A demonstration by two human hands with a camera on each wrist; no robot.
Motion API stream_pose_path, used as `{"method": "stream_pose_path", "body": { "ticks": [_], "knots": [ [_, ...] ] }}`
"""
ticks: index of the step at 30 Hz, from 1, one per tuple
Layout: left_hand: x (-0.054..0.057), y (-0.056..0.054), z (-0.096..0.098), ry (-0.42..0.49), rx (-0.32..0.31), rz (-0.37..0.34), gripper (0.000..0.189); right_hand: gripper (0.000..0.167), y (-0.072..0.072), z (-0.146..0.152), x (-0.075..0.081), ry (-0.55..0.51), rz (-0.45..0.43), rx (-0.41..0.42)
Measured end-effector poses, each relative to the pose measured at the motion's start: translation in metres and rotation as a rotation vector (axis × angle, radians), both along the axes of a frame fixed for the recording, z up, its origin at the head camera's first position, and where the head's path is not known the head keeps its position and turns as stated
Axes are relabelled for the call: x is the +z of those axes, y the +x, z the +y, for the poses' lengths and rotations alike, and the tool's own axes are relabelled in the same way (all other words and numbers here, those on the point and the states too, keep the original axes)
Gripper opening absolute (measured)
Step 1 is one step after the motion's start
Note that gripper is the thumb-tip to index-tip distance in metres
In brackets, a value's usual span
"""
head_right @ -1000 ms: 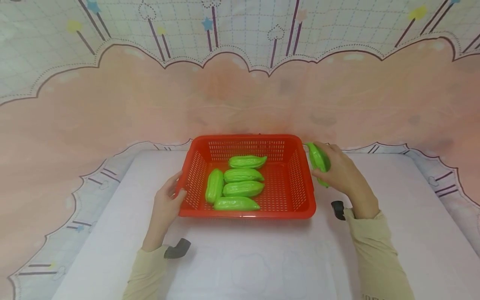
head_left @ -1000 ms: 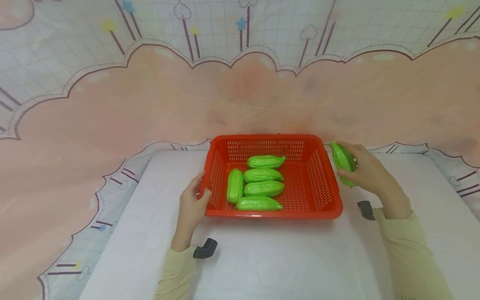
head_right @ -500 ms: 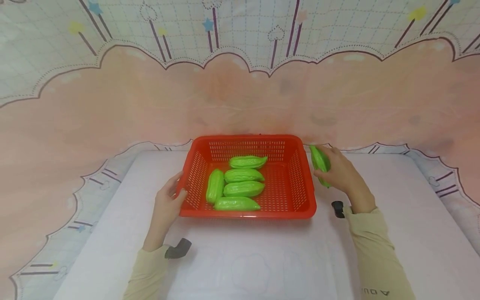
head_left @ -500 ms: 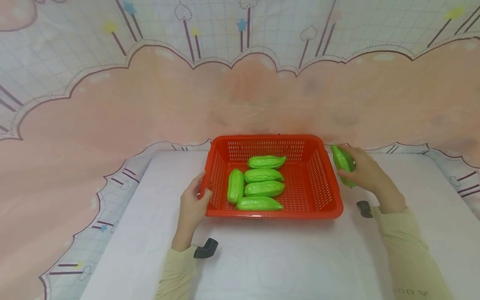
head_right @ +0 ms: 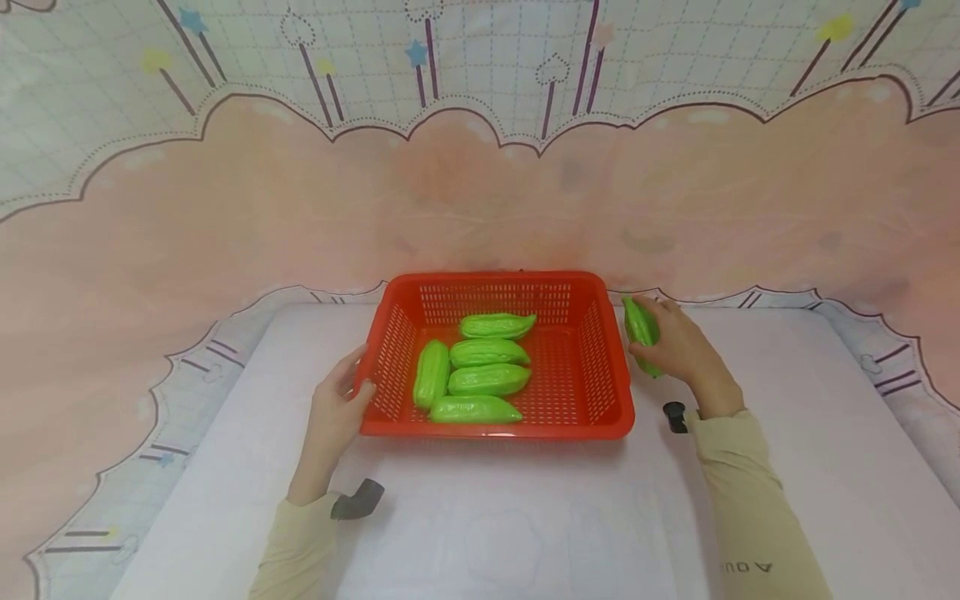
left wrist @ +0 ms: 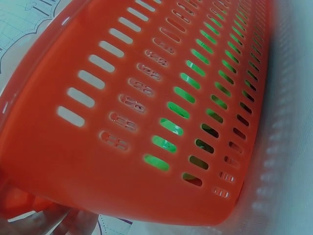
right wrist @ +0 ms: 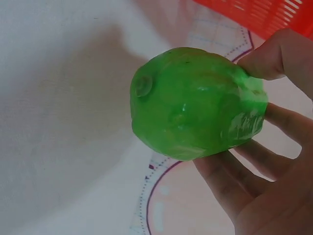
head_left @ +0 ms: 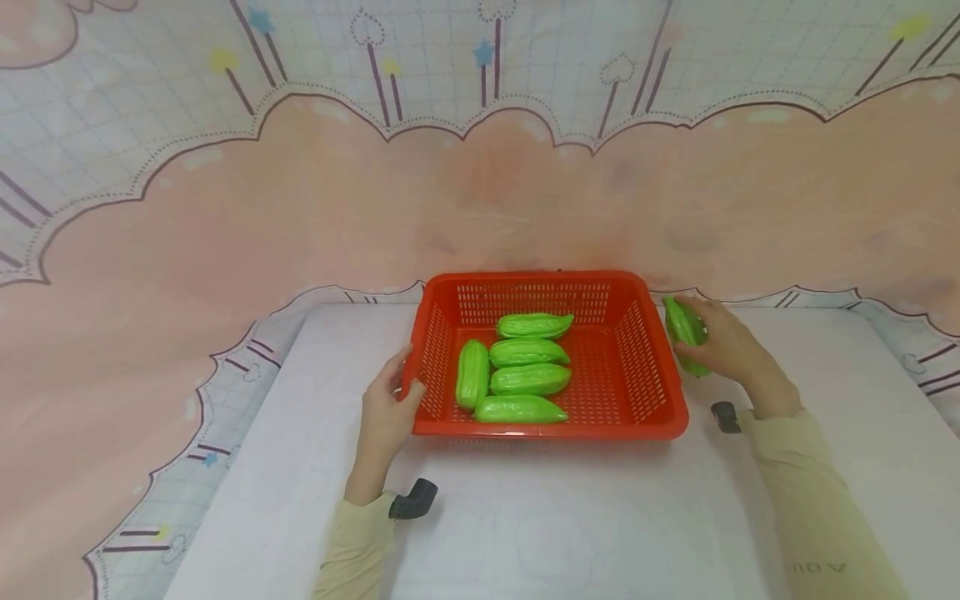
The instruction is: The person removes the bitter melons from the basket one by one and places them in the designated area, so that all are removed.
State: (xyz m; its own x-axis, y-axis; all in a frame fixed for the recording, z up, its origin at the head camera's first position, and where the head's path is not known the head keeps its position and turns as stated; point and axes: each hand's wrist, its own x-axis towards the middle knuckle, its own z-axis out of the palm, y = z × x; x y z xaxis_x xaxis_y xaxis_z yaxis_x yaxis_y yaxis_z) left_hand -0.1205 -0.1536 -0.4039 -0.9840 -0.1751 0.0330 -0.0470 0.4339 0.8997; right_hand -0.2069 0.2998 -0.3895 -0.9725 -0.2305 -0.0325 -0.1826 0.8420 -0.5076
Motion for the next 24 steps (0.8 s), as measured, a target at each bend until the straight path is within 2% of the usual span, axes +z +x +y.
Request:
{"method": "stream_pose_path", "body": {
  "ticks": [5, 17, 24],
  "knots": [
    [0.001, 0.000, 0.001, -0.004, -0.002, 0.007, 0.056, 0.077, -0.003, 0.001, -0.004, 0.009, -0.047, -0.014],
    [0.001, -0.001, 0.000, -0.006, -0.001, 0.003, 0.056, 0.071, -0.009, 0.007, -0.018, 0.017, -0.027, -0.002],
    [0.000, 0.000, 0.000, 0.000, 0.000, 0.005, 0.056, 0.070, -0.014, 0.008, -0.022, 0.003, -0.076, 0.012]
  ]
}}
